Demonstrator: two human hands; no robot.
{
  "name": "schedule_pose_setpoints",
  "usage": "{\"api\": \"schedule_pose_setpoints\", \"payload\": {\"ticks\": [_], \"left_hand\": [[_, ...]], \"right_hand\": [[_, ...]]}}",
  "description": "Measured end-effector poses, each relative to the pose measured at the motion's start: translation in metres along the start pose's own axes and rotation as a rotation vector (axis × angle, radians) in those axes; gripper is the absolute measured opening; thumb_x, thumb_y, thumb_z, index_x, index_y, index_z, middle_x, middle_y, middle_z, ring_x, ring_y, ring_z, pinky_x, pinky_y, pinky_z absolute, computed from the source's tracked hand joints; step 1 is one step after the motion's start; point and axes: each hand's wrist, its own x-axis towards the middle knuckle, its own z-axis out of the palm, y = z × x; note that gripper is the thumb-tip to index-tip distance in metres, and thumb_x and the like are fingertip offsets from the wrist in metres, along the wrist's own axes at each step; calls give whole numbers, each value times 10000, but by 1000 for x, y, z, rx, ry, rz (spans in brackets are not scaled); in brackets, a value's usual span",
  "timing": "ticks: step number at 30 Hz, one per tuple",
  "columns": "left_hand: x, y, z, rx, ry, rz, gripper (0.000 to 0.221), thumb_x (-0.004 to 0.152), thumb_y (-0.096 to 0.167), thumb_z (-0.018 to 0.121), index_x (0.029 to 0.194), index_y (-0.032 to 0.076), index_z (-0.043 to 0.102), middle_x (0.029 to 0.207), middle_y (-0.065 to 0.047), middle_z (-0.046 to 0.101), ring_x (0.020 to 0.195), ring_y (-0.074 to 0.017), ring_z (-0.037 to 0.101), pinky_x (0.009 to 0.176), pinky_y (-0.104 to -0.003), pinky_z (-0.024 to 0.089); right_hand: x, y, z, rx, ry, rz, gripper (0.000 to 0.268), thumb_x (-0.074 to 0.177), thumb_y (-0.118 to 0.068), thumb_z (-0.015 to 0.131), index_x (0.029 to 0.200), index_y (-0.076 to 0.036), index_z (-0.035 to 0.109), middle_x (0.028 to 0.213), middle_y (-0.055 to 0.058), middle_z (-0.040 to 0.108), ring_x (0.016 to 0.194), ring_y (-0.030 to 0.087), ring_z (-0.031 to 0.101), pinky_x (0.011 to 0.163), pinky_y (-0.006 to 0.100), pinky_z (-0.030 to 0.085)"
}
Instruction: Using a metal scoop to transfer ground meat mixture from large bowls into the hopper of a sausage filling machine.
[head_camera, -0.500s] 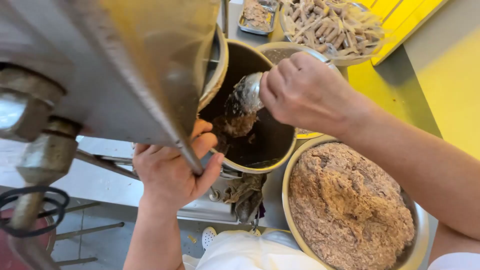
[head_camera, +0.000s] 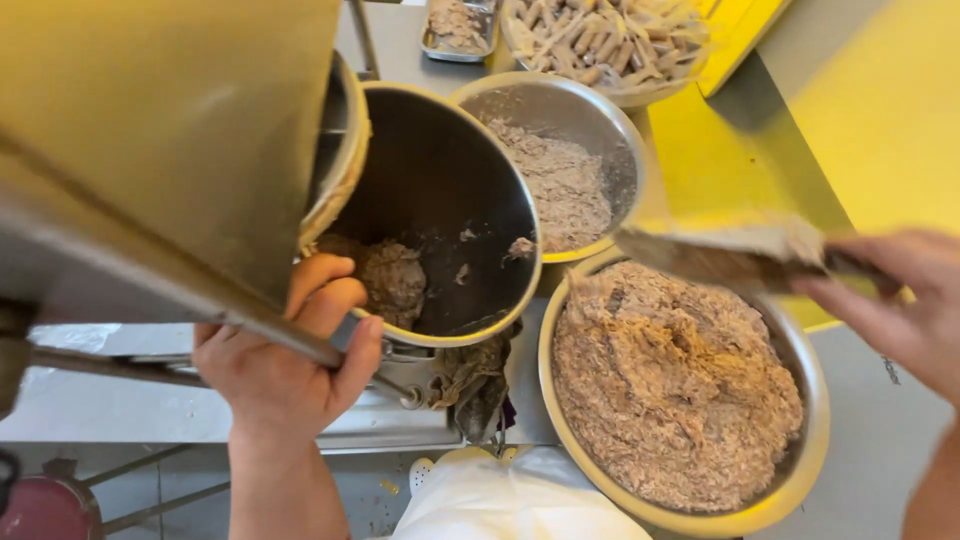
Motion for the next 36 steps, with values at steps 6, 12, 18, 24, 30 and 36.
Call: {"api": "schedule_pose_setpoints", "payload": {"ticks": [6, 12, 18, 24, 30, 36], "left_hand": [[1, -1, 2, -198, -28, 11, 289, 1034, 308, 584, 885, 129, 753, 1029, -52, 793, 904, -299, 707, 981, -417, 490], [-5, -5, 8, -254, 1, 106, 353, 1061, 216, 611, 892, -25, 807, 1009, -197, 796, 870, -391, 716, 931, -517, 580], [-6, -6, 13, -305, 4, 115, 386, 1069, 164, 565, 851, -86, 763, 970, -276, 767, 827, -435, 676, 892, -559, 561], [-17, -6, 17, -251, 40, 62, 404, 1105, 175, 553, 871, -89, 752, 990, -272, 770, 852, -438, 680, 911, -551, 558], [-13, 11, 14, -187, 62, -38, 429, 1028, 255, 494, 846, -77, 695, 991, -310, 747, 878, -463, 716, 912, -558, 578], [-8, 15, 16, -192, 41, -72, 382, 1000, 234, 474, 777, -15, 659, 959, -259, 749, 784, -392, 695, 830, -469, 537]], "right_hand": [[-132, 36, 94, -920, -324, 105, 167, 797, -474, 695, 808, -313, 651, 784, -76, 663, 736, 197, 670, 706, 359, 540], [-134, 59, 185, -563, -428, 108, 340, 905, -570, 657, 982, -254, 756, 1011, -43, 759, 949, 213, 714, 757, 335, 599], [-158, 179, 143, -114, 330, 306, 165, 1211, -62, 706, 1277, 2, 844, 1159, 146, 795, 1032, 276, 738, 952, 361, 553], [113, 36, 152, 495, -343, 663, 337, 1079, -172, 548, 1383, -67, 649, 1247, 104, 732, 863, 176, 722, 736, 290, 590], [195, 113, 304, 719, -458, 748, 230, 1057, -57, 478, 1109, 105, 633, 933, 278, 707, 726, 316, 745, 628, 364, 649], [200, 43, 289, 901, -297, 1010, 184, 1137, -83, 438, 1304, -6, 433, 985, 186, 617, 613, 325, 722, 407, 318, 638]]}}
